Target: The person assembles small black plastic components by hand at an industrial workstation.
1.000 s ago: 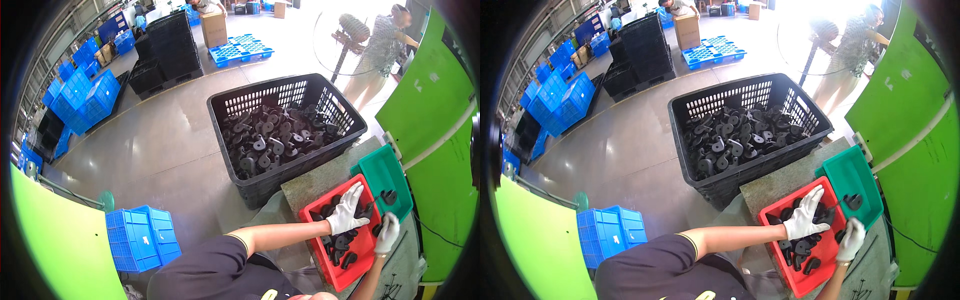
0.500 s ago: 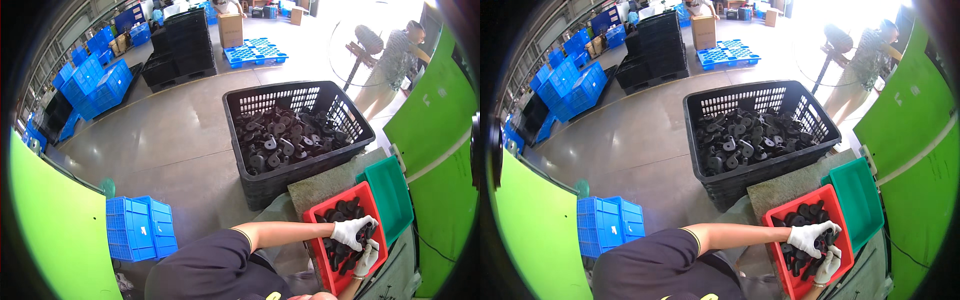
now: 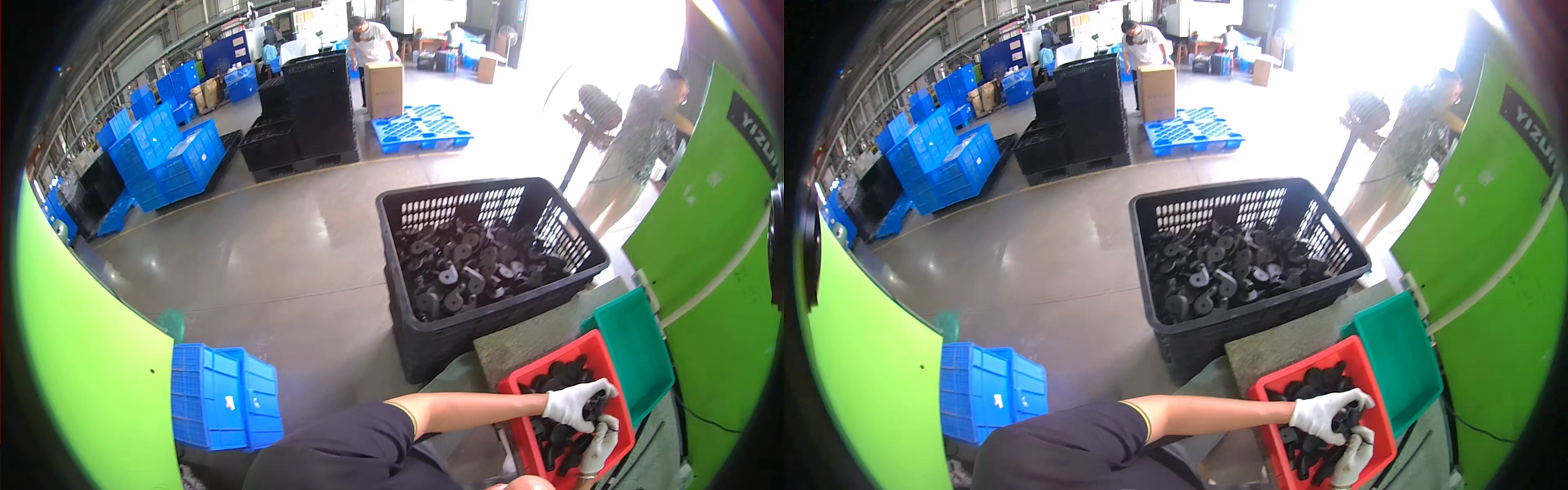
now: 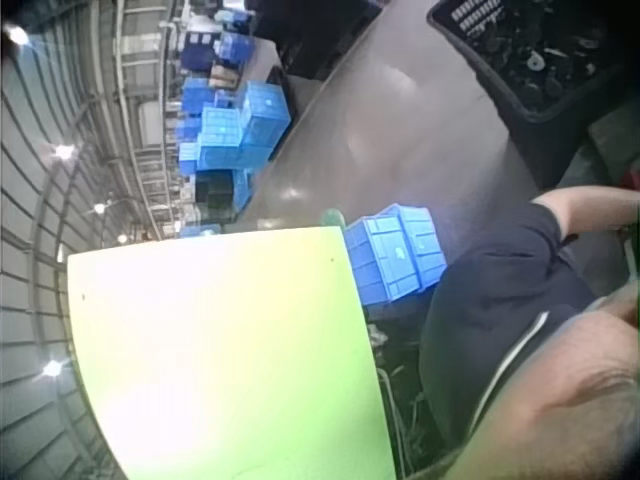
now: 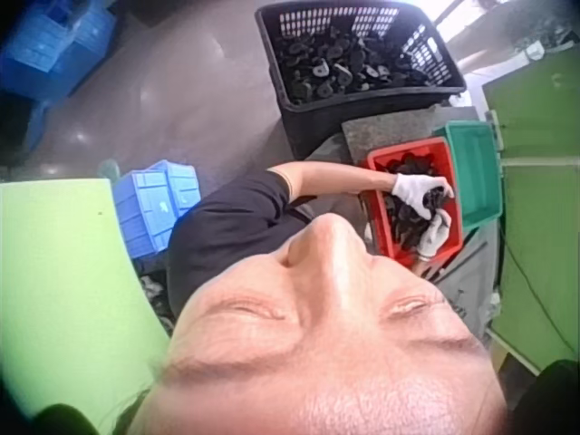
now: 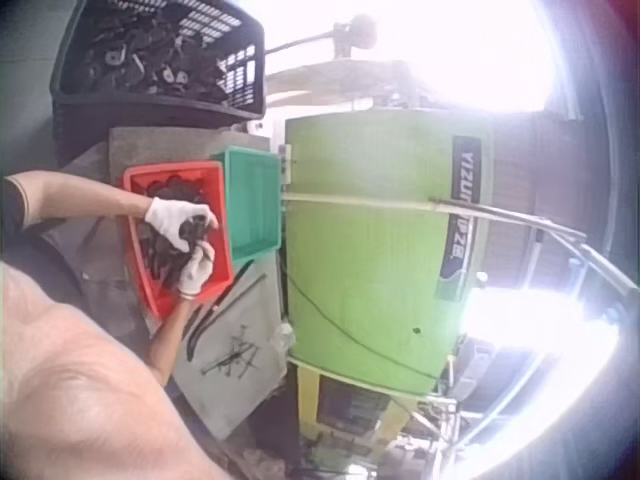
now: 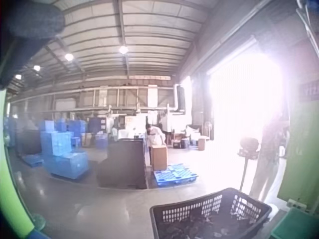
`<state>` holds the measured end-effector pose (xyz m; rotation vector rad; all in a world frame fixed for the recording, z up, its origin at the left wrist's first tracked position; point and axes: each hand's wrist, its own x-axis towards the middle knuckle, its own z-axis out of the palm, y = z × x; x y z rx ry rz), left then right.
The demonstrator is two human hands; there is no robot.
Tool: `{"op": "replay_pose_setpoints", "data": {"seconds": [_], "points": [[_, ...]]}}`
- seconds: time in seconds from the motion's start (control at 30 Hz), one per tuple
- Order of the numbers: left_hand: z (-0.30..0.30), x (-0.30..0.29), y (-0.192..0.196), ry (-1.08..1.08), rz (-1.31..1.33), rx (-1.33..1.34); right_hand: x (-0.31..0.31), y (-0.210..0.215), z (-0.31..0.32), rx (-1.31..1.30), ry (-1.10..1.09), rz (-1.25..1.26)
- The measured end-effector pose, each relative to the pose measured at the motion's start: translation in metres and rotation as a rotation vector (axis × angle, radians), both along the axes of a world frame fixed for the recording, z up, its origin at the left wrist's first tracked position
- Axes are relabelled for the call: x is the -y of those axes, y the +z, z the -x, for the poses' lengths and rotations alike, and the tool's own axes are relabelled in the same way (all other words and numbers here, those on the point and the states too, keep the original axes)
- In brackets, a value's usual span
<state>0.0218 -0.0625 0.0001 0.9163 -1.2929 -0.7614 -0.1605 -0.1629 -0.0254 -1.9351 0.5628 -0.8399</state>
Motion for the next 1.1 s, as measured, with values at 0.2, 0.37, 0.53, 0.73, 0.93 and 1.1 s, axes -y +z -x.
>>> {"op": "replay_pose_setpoints", "data": {"seconds": [0.2,0.37,0.53,0.73,0.93,1.1], "points": [[0.0,-0.001,-0.011,0.004,-0.026,-0.096,-0.009,0.018,-0.003,-0.065,0.039,-0.103],[0.001,0.003,-0.013,0.19,-0.065,-0.035,-0.017,0.01,-0.012,0.049,-0.08,-0.082],[0.0,0.02,-0.007,0.378,-0.128,0.199,-0.007,0.005,-0.015,0.092,-0.131,-0.026],[-0.022,0.02,0.004,0.443,-0.032,0.451,-0.004,-0.003,-0.016,0.004,-0.232,0.103],[-0.014,0.02,-0.016,0.473,0.057,0.499,-0.005,-0.005,-0.008,-0.142,-0.301,0.333],[-0.019,0.021,-0.014,0.487,0.135,0.545,-0.008,-0.001,-0.008,-0.153,-0.227,0.264]]}}
